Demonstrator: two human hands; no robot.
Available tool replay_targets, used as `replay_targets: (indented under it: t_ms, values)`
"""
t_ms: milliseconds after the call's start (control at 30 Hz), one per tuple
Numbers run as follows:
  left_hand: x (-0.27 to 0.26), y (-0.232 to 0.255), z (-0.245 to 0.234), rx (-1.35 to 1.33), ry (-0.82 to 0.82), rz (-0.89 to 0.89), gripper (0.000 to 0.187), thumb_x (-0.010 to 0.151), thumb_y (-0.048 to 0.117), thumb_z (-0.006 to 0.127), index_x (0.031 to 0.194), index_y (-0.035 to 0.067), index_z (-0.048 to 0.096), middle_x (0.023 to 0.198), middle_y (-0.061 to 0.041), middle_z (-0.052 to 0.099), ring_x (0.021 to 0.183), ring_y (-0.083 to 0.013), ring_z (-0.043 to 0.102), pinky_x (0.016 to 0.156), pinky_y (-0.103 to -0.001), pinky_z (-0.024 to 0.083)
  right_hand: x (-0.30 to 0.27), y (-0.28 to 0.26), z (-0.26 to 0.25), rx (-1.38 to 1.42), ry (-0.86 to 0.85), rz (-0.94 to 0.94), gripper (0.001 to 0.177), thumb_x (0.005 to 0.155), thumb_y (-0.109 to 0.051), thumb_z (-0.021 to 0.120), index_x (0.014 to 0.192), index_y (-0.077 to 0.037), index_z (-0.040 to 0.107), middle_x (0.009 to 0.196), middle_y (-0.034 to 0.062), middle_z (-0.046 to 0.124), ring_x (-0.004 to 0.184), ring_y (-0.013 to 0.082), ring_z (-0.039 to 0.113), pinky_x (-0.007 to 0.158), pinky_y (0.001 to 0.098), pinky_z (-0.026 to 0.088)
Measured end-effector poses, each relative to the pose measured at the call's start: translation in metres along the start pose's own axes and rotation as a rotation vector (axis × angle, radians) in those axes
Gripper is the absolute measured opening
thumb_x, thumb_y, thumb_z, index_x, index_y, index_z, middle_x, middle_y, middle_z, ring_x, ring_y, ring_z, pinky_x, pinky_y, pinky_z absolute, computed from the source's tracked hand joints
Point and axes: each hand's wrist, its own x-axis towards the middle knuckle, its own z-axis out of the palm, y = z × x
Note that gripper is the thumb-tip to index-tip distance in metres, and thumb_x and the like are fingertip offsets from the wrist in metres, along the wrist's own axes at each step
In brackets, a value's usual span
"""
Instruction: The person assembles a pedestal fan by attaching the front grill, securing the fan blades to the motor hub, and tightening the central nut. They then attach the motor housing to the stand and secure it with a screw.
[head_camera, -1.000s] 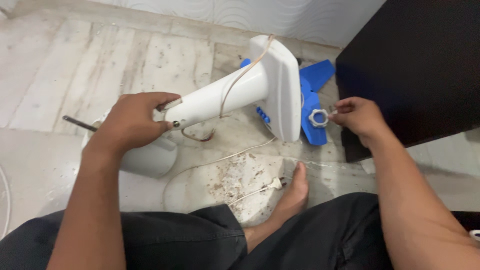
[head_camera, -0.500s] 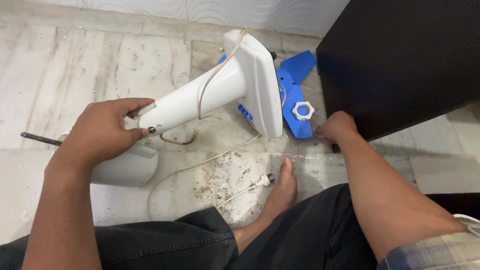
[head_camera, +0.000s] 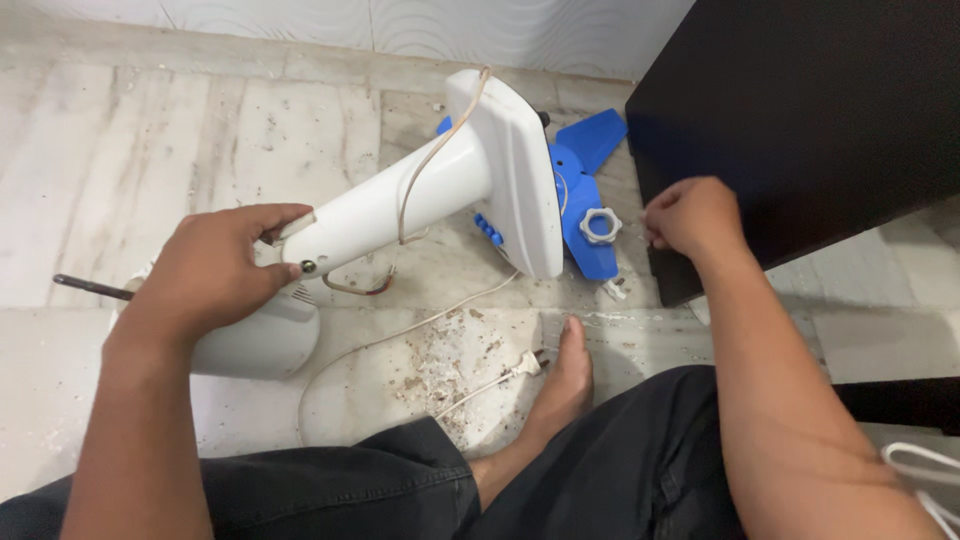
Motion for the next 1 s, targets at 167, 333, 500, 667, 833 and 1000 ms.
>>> replay_targets:
  t_ms: [167, 333, 500, 667, 833, 1000]
  values:
    - [-0.002, -0.001, 0.000, 0.015, 0.018, 0.048, 0.058, 0.075, 0.014, 0.079, 0.131, 0.026, 0.071, 0.120, -0.007, 0.075, 0.104, -0.0290, 0.072, 0.094, -0.040, 0.054, -0.060, -0.065, -0.007, 0.230, 0.190, -0.213, 0.011, 0.088, -0.010, 0.078, 0.095, -0.001, 0.077, 0.074, 0.0076, 0.074, 0.062, 0.0106, 0.071, 0.059, 0.0259, 0.056]
    - [-0.004, -0.003, 0.000, -0.005, 0.038, 0.083, 0.055, 0.074, 0.015, 0.079, 0.128, 0.025, 0.073, 0.116, -0.009, 0.076, 0.101, -0.0302, 0.073, 0.092, -0.040, 0.054, -0.107, -0.116, 0.021, 0.421, 0.355, -0.614, 0.008, 0.092, -0.004, 0.078, 0.096, 0.002, 0.075, 0.087, 0.0085, 0.073, 0.067, 0.0119, 0.067, 0.059, 0.0260, 0.053]
    - [-0.005, -0.012, 0.001, -0.035, 0.116, 0.221, 0.050, 0.072, 0.017, 0.079, 0.121, 0.021, 0.075, 0.112, -0.011, 0.076, 0.101, -0.0321, 0.072, 0.090, -0.040, 0.054, -0.139, -0.146, 0.045, 0.439, 0.338, -0.974, 0.007, 0.094, -0.001, 0.076, 0.099, 0.001, 0.072, 0.096, 0.0093, 0.072, 0.081, 0.0150, 0.073, 0.072, 0.0278, 0.060]
    - [-0.004, -0.019, 0.003, -0.039, 0.144, 0.281, 0.049, 0.069, 0.014, 0.077, 0.118, 0.020, 0.076, 0.108, -0.011, 0.076, 0.099, -0.0325, 0.072, 0.089, -0.040, 0.055, -0.160, -0.160, 0.079, 0.364, 0.174, -1.053, 0.010, 0.089, -0.002, 0.078, 0.097, -0.001, 0.072, 0.092, 0.0108, 0.071, 0.078, 0.0223, 0.070, 0.067, 0.0318, 0.055]
    - [-0.007, -0.021, 0.002, -0.058, 0.163, 0.304, 0.048, 0.069, 0.011, 0.074, 0.117, 0.019, 0.077, 0.106, -0.013, 0.075, 0.098, -0.0334, 0.072, 0.088, -0.040, 0.056, -0.169, -0.162, 0.114, 0.309, -0.044, -1.105, 0.010, 0.086, -0.005, 0.079, 0.094, -0.003, 0.073, 0.090, 0.0095, 0.071, 0.077, 0.0252, 0.070, 0.066, 0.0345, 0.055]
    - [-0.005, -0.027, 0.006, -0.055, 0.162, 0.317, 0.049, 0.068, 0.009, 0.073, 0.116, 0.019, 0.076, 0.103, -0.014, 0.076, 0.097, -0.0339, 0.072, 0.089, -0.041, 0.055, -0.165, -0.156, 0.130, 0.167, -0.155, -1.106, 0.009, 0.086, -0.008, 0.078, 0.094, -0.005, 0.075, 0.090, 0.0096, 0.072, 0.078, 0.0301, 0.070, 0.068, 0.0391, 0.054]
